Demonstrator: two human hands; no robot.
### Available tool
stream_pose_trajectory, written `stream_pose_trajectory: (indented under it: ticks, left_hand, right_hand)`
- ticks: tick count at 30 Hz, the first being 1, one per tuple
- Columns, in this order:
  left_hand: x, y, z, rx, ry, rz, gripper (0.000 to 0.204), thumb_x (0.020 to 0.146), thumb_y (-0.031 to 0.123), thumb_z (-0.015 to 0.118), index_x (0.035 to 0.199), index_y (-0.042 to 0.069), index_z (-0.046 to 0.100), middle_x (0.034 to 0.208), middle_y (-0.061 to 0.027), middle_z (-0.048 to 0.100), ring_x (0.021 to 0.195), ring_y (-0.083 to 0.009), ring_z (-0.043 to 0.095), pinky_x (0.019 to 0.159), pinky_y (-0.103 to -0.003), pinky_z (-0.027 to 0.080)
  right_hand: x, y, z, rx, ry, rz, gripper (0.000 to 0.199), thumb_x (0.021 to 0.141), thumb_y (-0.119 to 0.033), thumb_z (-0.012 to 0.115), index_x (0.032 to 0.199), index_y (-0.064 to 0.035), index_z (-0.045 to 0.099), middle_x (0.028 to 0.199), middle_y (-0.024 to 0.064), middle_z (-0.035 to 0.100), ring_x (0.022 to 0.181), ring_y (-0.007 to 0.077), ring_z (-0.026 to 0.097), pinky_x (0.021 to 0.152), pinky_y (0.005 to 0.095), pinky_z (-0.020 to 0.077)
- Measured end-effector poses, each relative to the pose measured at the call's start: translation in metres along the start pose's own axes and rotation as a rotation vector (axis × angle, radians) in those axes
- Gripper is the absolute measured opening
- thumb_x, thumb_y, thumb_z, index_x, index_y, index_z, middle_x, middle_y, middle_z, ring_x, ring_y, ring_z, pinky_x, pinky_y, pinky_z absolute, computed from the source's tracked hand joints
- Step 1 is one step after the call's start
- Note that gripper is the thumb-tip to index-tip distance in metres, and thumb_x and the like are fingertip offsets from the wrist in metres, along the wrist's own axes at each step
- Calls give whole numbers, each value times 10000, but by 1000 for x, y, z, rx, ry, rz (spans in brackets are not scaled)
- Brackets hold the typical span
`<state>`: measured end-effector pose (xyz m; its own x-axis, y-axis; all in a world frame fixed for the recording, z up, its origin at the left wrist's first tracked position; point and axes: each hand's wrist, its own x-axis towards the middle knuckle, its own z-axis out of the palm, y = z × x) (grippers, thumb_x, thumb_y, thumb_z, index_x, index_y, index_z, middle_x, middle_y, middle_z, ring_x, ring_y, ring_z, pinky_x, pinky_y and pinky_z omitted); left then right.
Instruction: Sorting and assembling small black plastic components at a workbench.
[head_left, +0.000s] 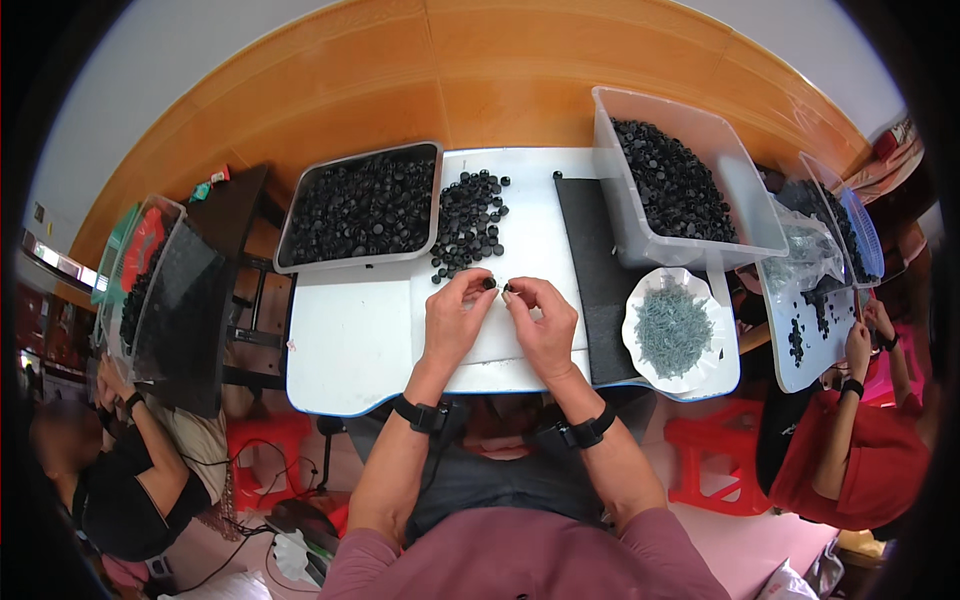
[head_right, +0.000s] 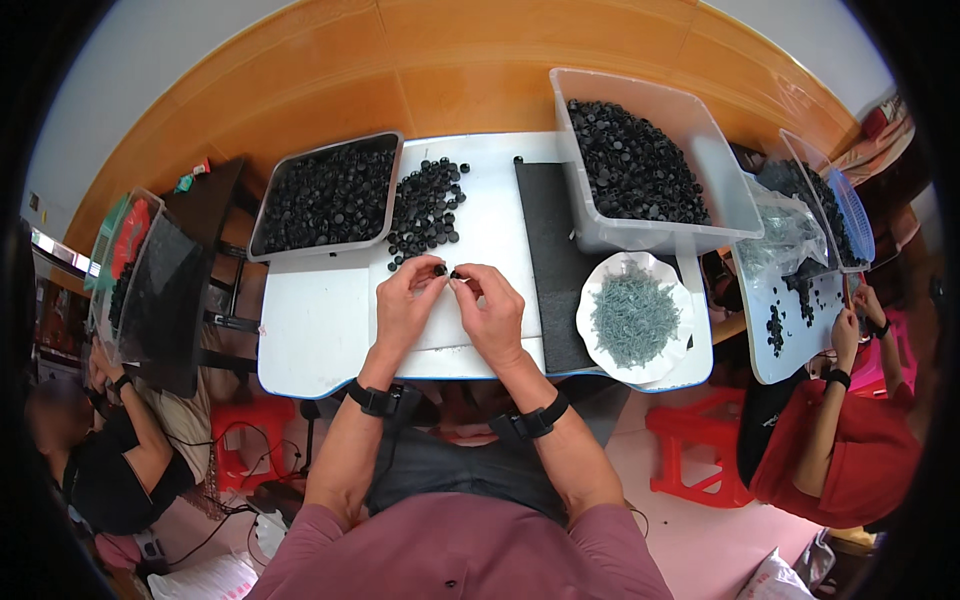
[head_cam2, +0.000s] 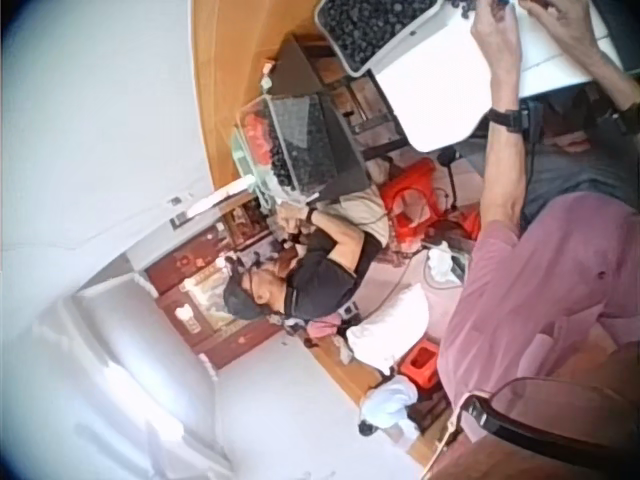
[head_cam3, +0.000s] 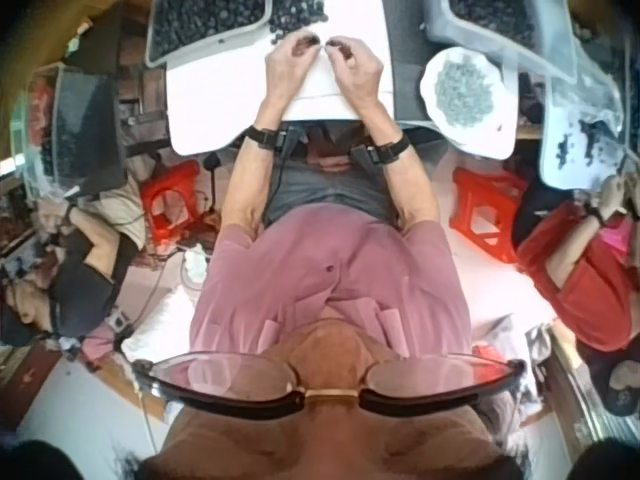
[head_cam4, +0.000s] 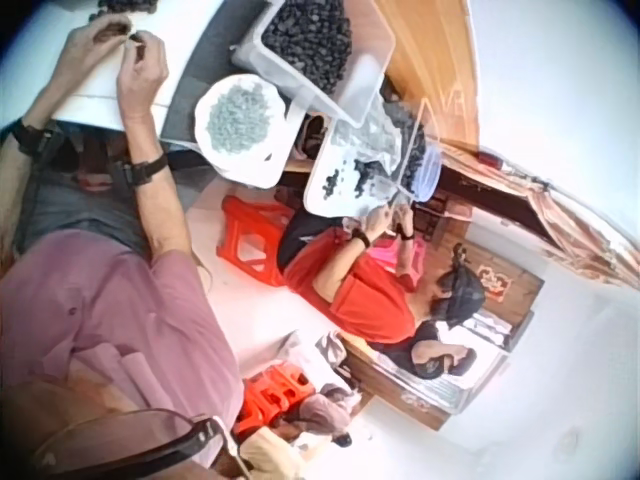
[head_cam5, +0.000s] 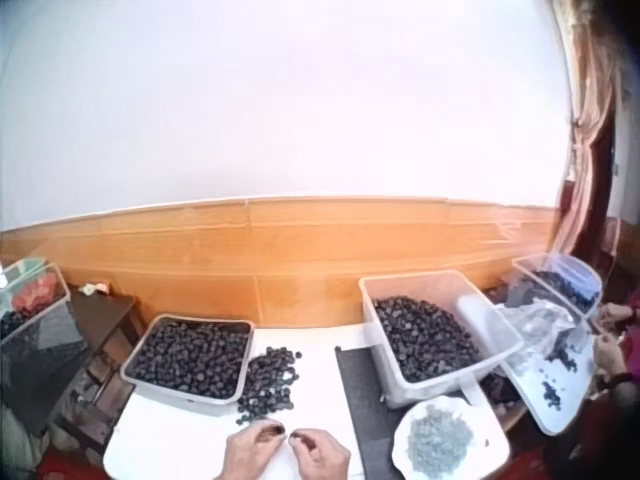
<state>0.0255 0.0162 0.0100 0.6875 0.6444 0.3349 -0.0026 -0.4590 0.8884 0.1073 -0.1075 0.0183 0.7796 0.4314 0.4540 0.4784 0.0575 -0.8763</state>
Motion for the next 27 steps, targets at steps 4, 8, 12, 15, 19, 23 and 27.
stream_pose_trajectory:
  ticks: [4,8,12,15,19,23,27]
  left_hand:
    - [1,2,-5,56,-62,103,242,883,24,762,1119,-7,720,1006,-135,767,881,-217,771,777,-317,609]
    - [1,2,-5,32,-51,108,239,876,23,770,1109,-7,721,996,-127,767,879,-219,773,777,-313,611]
    - [-3,-7,-2,-138,-17,-8,241,861,24,789,1094,-7,733,1003,-127,764,868,-219,773,777,-312,612]
    - [-3,-8,-5,-64,-65,46,269,861,30,794,1119,-7,724,1015,-126,769,881,-217,775,784,-311,614]
    - [-1,0,-9,-29,-86,114,295,870,31,789,1152,-6,711,1034,-123,775,910,-212,778,795,-305,617]
    - [-3,0,-6,-138,-42,10,269,869,23,785,1128,-8,717,1025,-123,776,917,-204,778,800,-303,618]
    - [-3,-3,-7,-149,-94,-33,246,877,12,781,1114,-17,721,1018,-114,782,939,-192,774,841,-299,618]
  right_hand:
    - [1,1,1,-57,-13,-63,155,883,23,751,1037,4,739,964,114,751,750,185,728,663,284,577]
    - [1,3,4,-87,3,-104,174,879,25,758,1051,2,741,973,111,754,739,169,718,652,278,570]
    - [-3,3,5,-92,14,-67,169,879,26,758,1045,2,737,970,105,753,730,164,712,643,274,564]
    - [-2,1,4,-140,6,-55,161,877,28,761,1033,3,731,965,102,751,720,159,706,632,267,556]
    - [-2,-1,4,-152,-7,-78,150,879,29,759,1022,3,726,957,101,750,712,153,702,622,261,550]
    - [-2,-2,5,-167,-26,-54,141,884,29,753,1020,3,727,947,103,750,700,155,701,614,262,546]
    - [-2,1,5,-148,-28,-69,141,885,29,751,1021,3,727,942,103,751,693,156,702,611,265,544]
